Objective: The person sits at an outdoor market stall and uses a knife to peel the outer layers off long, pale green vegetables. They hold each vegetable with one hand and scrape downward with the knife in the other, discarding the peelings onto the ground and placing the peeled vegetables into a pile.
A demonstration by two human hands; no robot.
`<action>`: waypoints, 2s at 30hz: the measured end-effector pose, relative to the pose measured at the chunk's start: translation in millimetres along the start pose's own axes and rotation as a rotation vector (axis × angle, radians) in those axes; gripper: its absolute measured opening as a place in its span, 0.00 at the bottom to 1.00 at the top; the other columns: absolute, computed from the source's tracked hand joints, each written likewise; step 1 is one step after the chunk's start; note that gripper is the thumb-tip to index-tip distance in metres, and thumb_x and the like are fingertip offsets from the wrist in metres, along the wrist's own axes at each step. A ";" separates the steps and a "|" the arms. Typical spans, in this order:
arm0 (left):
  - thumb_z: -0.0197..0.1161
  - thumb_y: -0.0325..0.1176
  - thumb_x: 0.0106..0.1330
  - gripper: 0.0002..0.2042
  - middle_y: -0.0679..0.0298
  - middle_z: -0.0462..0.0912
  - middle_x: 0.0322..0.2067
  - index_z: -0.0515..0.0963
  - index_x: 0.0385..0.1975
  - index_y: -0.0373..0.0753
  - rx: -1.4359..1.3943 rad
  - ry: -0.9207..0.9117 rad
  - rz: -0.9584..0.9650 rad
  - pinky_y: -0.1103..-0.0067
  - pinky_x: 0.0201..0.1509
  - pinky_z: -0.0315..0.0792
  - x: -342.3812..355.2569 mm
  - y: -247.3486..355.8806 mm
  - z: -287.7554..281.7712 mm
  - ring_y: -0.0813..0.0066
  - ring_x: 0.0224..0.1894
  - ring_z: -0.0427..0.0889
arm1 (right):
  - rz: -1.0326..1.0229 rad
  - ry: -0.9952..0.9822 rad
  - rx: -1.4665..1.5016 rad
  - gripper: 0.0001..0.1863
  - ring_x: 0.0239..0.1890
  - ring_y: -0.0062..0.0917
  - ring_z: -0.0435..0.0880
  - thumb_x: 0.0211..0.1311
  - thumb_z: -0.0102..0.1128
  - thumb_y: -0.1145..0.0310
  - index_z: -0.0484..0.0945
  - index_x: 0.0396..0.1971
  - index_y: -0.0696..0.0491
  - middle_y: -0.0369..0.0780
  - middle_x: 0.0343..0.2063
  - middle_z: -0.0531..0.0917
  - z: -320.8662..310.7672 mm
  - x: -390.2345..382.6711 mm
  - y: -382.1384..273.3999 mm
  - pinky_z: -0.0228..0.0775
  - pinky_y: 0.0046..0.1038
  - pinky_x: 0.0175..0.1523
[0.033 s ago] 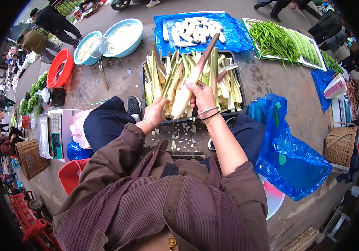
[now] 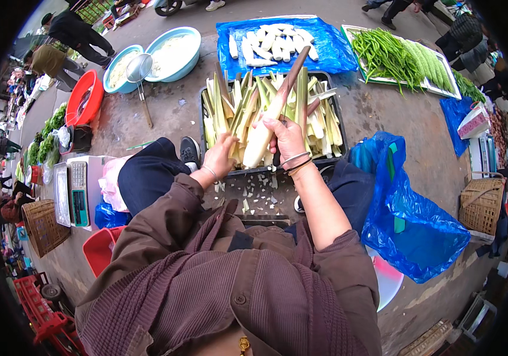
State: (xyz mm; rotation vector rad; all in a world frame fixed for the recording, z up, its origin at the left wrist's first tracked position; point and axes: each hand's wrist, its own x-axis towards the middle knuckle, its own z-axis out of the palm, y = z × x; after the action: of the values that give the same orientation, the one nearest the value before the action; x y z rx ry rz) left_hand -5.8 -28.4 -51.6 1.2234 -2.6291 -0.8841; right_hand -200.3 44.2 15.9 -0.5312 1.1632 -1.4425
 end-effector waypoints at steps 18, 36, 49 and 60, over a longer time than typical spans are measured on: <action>0.51 0.47 0.67 0.24 0.61 0.75 0.44 0.68 0.51 0.32 -0.874 -0.059 -0.012 0.82 0.55 0.61 -30.5 45.7 -26.8 0.76 0.48 0.72 | 0.057 0.095 -0.030 0.14 0.11 0.10 0.65 0.55 0.61 0.64 0.74 0.34 0.59 0.32 0.18 0.75 21.3 -10.0 2.4 0.57 0.13 0.13; 0.53 0.43 0.66 0.18 0.68 0.75 0.27 0.66 0.50 0.38 -0.957 0.252 -0.061 0.85 0.24 0.68 -42.5 88.0 -45.4 0.85 0.24 0.71 | -0.027 -0.096 -0.194 0.14 0.13 0.12 0.71 0.53 0.60 0.64 0.76 0.33 0.60 0.35 0.17 0.77 32.6 -26.0 -15.0 0.58 0.12 0.14; 0.60 0.25 0.56 0.15 0.61 0.73 0.30 0.70 0.43 0.32 -0.393 0.756 0.208 0.79 0.39 0.69 -51.1 100.7 -50.9 0.71 0.33 0.73 | -0.131 0.334 -0.275 0.12 0.12 0.15 0.72 0.48 0.66 0.69 0.73 0.26 0.60 0.35 0.17 0.76 41.4 6.2 -11.8 0.64 0.19 0.15; 0.65 0.24 0.52 0.12 0.60 0.74 0.28 0.72 0.36 0.35 -0.557 0.456 0.232 0.79 0.30 0.71 -48.1 135.9 -36.7 0.70 0.26 0.76 | -0.232 0.557 -0.335 0.15 0.13 0.16 0.74 0.50 0.66 0.65 0.72 0.27 0.59 0.35 0.17 0.75 34.6 28.4 -1.0 0.63 0.18 0.13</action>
State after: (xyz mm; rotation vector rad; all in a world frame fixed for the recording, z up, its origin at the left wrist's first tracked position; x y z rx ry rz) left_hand -51.9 58.6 59.9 0.8302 -1.9318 -1.0443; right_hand -178.6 5.6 22.7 -0.5198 1.8564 -1.6605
